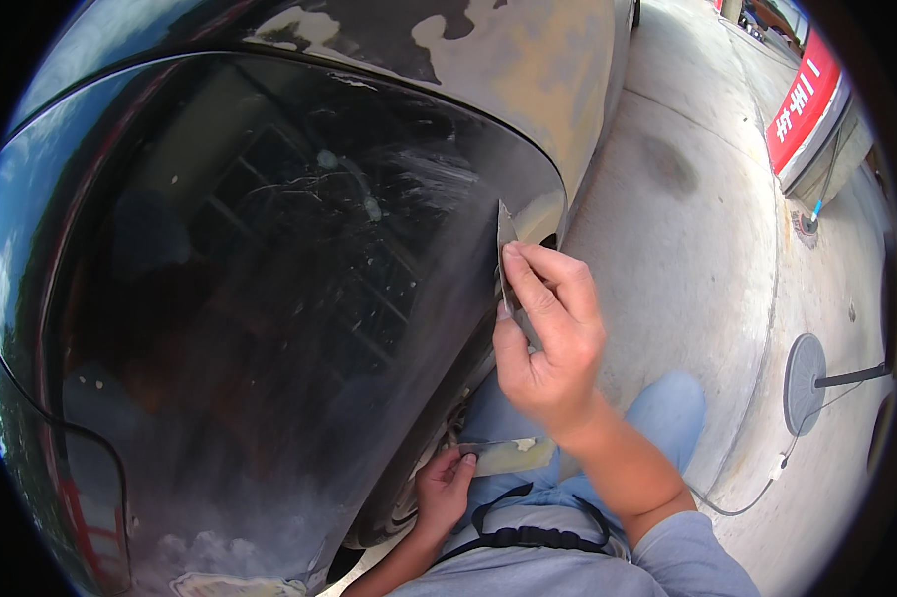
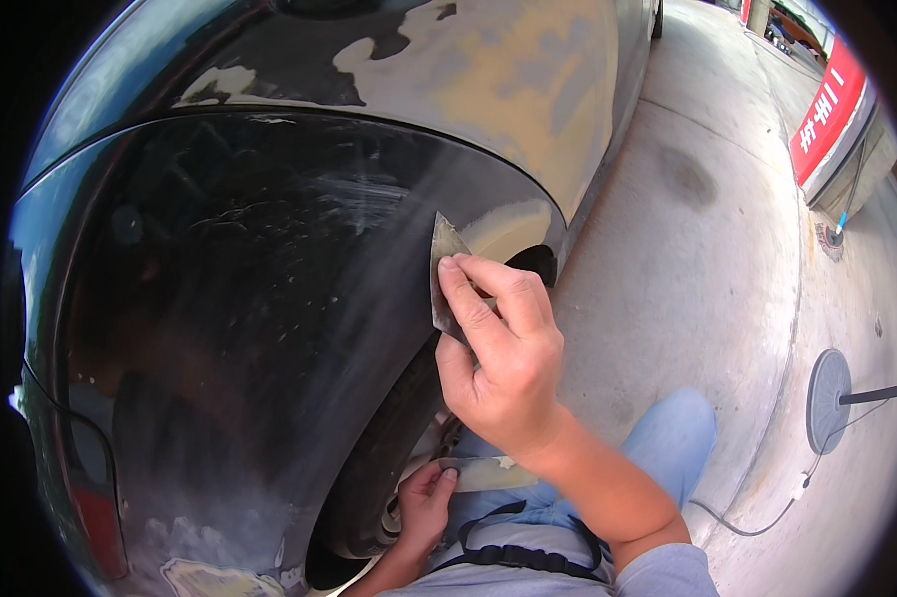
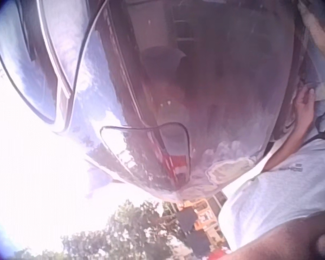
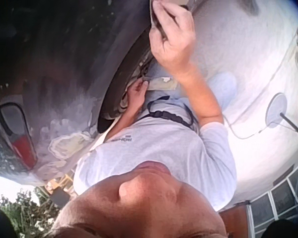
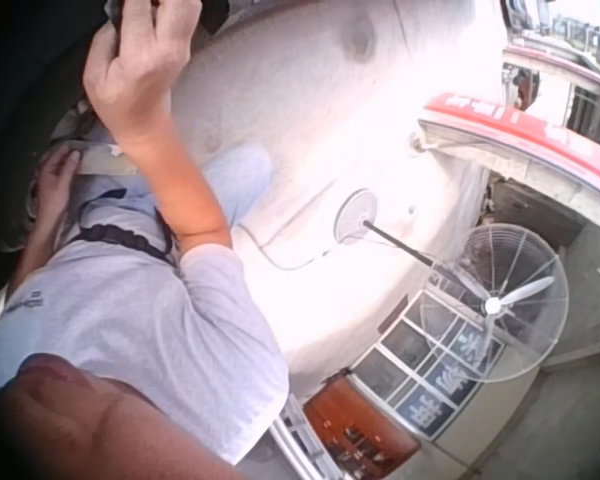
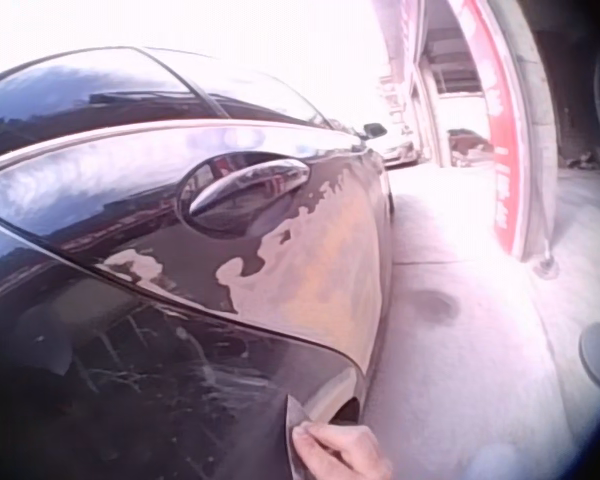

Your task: The person applies beige body filler to a black car's side panel and wheel arch using a spreader, smoothing the material over several areas. The person then walks into a workshop, opens a paint can, and handles a small plastic bag containing a yellow object.

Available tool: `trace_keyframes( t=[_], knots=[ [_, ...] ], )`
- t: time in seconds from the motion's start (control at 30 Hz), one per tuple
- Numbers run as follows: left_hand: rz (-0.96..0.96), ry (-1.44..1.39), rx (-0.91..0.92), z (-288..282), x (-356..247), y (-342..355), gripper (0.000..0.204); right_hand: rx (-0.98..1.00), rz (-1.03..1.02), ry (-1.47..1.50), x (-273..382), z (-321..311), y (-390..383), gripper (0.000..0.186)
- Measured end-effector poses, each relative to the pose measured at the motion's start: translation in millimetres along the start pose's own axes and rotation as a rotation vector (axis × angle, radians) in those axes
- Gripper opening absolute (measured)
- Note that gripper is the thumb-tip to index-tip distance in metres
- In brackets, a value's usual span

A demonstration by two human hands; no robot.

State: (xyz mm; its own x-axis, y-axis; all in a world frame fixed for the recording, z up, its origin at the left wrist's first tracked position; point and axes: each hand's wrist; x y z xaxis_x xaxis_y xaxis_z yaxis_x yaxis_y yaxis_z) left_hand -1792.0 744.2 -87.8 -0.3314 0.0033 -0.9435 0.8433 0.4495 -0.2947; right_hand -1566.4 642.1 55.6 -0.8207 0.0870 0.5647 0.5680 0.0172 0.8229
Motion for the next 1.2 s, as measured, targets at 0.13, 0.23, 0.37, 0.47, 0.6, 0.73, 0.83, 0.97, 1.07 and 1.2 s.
trace_keyframes(
  t=[0.13, 0.23, 0.37, 0.47, 0.6, 0.73, 0.83, 0.97, 1.07, 1.2],
  knots=[
    [-0.004, -0.001, 0.005, 3.4, -11.7, 2.1, 0.015, 0.032, -0.106, -0.015, 16.0, 5.5, 6.6, 0.055],
    [0.036, 0.1, 0.011, 5.9, -24.6, 2.9, 0.016, 0.117, -0.15, 0.079, 37.7, 1.4, 7.6, 0.052],
    [0.057, 0.167, -0.04, 8.5, -33.9, -0.1, 0.017, 0.218, -0.199, 0.296, 50.3, -29.3, -1.5, 0.042],
    [-0.047, 0.094, -0.004, 4.4, -36.5, -4.4, 0.018, 0.403, 0.065, 0.458, 22.5, -70.0, -8.3, 0.036],
    [-0.011, 0.07, -0.014, 3.2, -38.6, -4.4, 0.015, 0.784, 0.408, 0.7, -1.1, -119.8, -30.3, 0.037],
    [0.063, -0.069, -0.095, 11.1, -37.8, -0.8, 0.015, 1.036, 0.57, 0.543, -15.2, -153.8, -51.6, 0.036],
    [0.03, -0.169, -0.084, 11.6, -36.4, -1.2, 0.015, 1.09, 0.583, 0.198, -46.9, -164.5, -58.5, 0.026],
    [-0.017, -0.166, -0.052, 6.0, -31.8, -2.0, 0.016, 0.675, 0.398, -0.264, -118.3, -139.0, -58.8, 0.016],
    [-0.022, -0.088, -0.01, 0.4, -27.7, -1.6, 0.017, 0.498, 0.276, -0.325, -167.5, -113.3, -48.7, 0.015],
    [-0.008, -0.073, -0.012, -4.5, -24.3, -1.5, 0.017, 0.343, 0.214, -0.36, -187.3, -96.4, -27.5, 0.015]
  ],
)
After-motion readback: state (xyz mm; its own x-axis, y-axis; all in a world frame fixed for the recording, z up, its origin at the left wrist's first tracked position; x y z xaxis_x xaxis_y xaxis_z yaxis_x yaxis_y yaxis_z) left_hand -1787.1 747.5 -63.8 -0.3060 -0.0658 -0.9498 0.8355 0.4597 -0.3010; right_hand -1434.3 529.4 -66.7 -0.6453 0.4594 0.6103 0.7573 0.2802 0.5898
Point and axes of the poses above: each hand's wrist, its own y-axis towards the middle knuckle, its own z-axis out of the palm, x = y × z, and after that the axes turned 10 degrees about y, right-handed
